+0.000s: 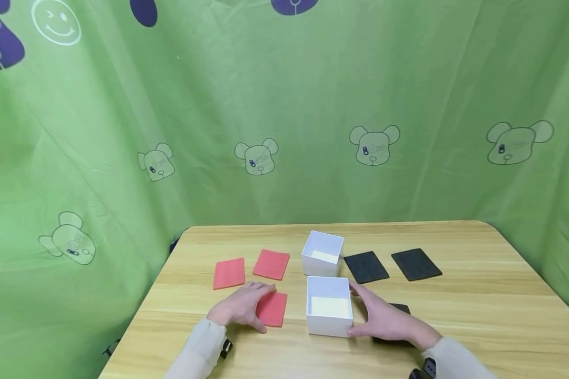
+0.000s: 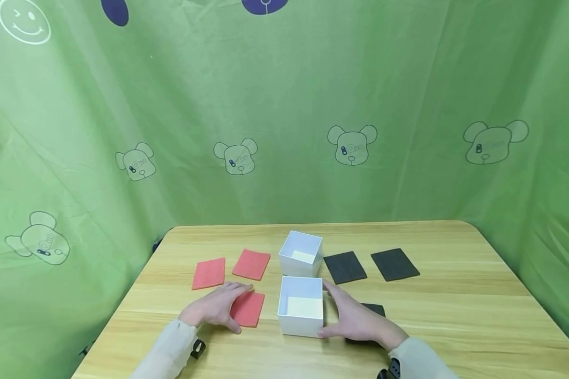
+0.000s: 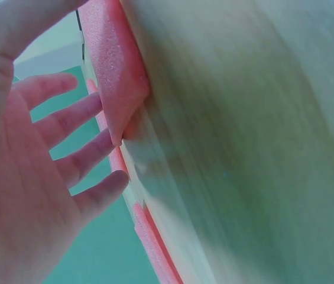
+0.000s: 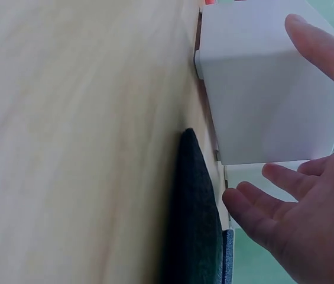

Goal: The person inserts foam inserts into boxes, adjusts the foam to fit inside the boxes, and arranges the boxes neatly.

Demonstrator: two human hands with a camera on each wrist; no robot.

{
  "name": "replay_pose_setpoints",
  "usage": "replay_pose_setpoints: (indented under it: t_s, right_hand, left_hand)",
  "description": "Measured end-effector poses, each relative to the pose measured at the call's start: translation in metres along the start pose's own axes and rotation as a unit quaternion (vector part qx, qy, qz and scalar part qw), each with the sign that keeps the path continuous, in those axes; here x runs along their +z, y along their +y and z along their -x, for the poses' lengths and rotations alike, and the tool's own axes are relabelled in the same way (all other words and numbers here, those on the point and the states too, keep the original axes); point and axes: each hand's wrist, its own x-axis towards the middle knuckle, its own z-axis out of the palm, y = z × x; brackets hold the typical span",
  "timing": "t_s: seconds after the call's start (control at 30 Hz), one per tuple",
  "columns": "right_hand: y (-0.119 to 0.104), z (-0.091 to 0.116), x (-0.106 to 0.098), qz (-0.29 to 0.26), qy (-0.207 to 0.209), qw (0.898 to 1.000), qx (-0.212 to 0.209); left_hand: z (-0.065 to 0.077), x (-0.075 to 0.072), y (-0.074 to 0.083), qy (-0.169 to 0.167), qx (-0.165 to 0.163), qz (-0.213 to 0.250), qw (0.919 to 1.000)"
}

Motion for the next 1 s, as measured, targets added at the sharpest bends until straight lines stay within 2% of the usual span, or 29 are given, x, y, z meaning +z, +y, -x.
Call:
replay_pose_setpoints:
  t_s: [0.37, 0.63, 1.0]
  right_hand:
    - [0.002, -0.006, 0.003, -0.019, -0.002, 1.0, 0.009]
    - [0.001, -0.008, 0.003, -0.028, -0.007, 0.999, 0.012]
    - [0.004, -0.008, 0.003, -0.025, -0.009, 1.0, 0.007]
  left_hand:
    - [-0.003, 0.001, 0.003, 0.007, -0.008, -0.017, 0.9998]
    - [-0.005, 0.003, 0.003, 0.029, -0.06, 0.039, 0.997]
    - [-0.006, -0.017, 0.017, 0.085, -0.044, 0.103, 0.9901]
